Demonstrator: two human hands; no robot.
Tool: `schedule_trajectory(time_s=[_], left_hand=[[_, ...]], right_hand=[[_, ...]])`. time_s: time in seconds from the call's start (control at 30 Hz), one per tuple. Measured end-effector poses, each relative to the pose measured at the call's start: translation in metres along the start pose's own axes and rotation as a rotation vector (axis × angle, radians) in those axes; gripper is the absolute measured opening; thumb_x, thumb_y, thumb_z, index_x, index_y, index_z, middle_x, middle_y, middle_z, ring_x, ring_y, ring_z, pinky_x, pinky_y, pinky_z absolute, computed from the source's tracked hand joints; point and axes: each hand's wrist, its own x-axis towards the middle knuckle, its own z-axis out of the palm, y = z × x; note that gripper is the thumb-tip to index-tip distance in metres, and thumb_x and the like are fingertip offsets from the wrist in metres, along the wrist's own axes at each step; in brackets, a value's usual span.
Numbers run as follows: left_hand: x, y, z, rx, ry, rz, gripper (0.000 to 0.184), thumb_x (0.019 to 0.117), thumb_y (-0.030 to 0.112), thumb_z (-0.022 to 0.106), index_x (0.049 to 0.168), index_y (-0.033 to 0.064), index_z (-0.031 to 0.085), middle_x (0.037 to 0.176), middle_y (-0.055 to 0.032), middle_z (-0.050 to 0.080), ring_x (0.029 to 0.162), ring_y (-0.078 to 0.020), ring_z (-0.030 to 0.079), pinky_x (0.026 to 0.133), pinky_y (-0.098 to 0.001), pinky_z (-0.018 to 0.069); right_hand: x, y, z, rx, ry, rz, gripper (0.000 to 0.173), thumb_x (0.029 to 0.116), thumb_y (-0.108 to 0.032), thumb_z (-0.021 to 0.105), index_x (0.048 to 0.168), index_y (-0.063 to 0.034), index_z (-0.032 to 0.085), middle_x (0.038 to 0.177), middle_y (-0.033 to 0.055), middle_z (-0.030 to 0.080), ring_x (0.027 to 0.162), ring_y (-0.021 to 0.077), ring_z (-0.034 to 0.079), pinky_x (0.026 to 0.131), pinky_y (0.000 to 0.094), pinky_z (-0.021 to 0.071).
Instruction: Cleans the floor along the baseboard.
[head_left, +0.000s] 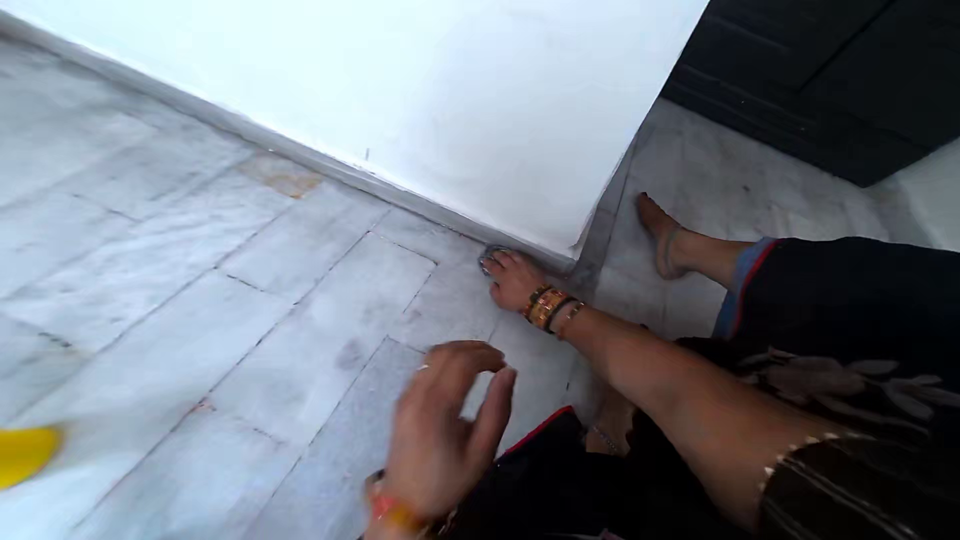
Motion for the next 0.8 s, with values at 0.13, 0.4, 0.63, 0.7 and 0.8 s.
schedule_trajectory(time_s=[0.13, 0.4, 0.63, 0.7, 0.8], left_hand=[[0.004, 0.009, 0.055, 0.058, -0.691, -0.307, 0.045, 0.1039, 0.033, 0.053, 0.140, 0.0071, 0.061, 0.141, -0.0157, 0.062, 0.128, -0.0345, 0.061, 0.106, -0.0556, 0.0492], [-0.015, 0.021, 0.125, -0.087, -1.320, -0.286, 0.062, 0.1033, 0.040, 0.057, 0.156, 0.0102, 0.044, 0.158, -0.0173, 0.046, 0.147, -0.0364, 0.042, 0.119, -0.0607, 0.0319], [-0.022, 0.030, 0.138, -0.166, -1.220, -0.261, 0.091, 0.0948, 0.032, 0.072, 0.166, 0.0174, 0.018, 0.170, -0.0127, 0.022, 0.144, -0.0393, 0.045, 0.110, -0.0626, 0.0433], [-0.020, 0.034, 0.142, -0.207, -1.205, -0.234, 0.090, 0.0954, 0.031, 0.072, 0.166, 0.0159, 0.018, 0.172, -0.0116, 0.016, 0.144, -0.0384, 0.045, 0.110, -0.0612, 0.0440], [-0.014, 0.031, 0.138, -0.207, -1.220, -0.259, 0.072, 0.0971, 0.029, 0.069, 0.159, 0.0121, 0.036, 0.163, -0.0154, 0.035, 0.135, -0.0381, 0.054, 0.106, -0.0614, 0.0469]], right_hand=[[0.072, -0.041, -0.015, 0.021, -0.134, -0.054, 0.057, 0.0961, -0.018, 0.061, 0.152, -0.0113, 0.051, 0.159, 0.0160, 0.044, 0.148, 0.0367, 0.039, 0.116, 0.0562, 0.0379], [0.046, -0.015, -0.016, 0.011, -0.131, -0.147, 0.054, 0.1020, -0.024, 0.057, 0.154, -0.0140, 0.048, 0.162, 0.0154, 0.040, 0.151, 0.0337, 0.037, 0.120, 0.0540, 0.0338], [-0.095, 0.072, -0.015, 0.015, 0.019, 0.008, 0.040, 0.0984, -0.007, 0.055, 0.137, -0.0091, 0.066, 0.143, 0.0177, 0.061, 0.137, 0.0351, 0.054, 0.115, 0.0511, 0.0418], [-0.087, 0.062, -0.016, 0.007, -0.025, 0.026, 0.042, 0.0995, -0.008, 0.052, 0.140, -0.0097, 0.064, 0.146, 0.0163, 0.059, 0.140, 0.0335, 0.051, 0.118, 0.0494, 0.0382], [-0.044, 0.033, -0.014, -0.001, -0.067, -0.038, 0.048, 0.0978, -0.009, 0.053, 0.145, -0.0104, 0.059, 0.152, 0.0157, 0.054, 0.144, 0.0340, 0.047, 0.120, 0.0512, 0.0350]])
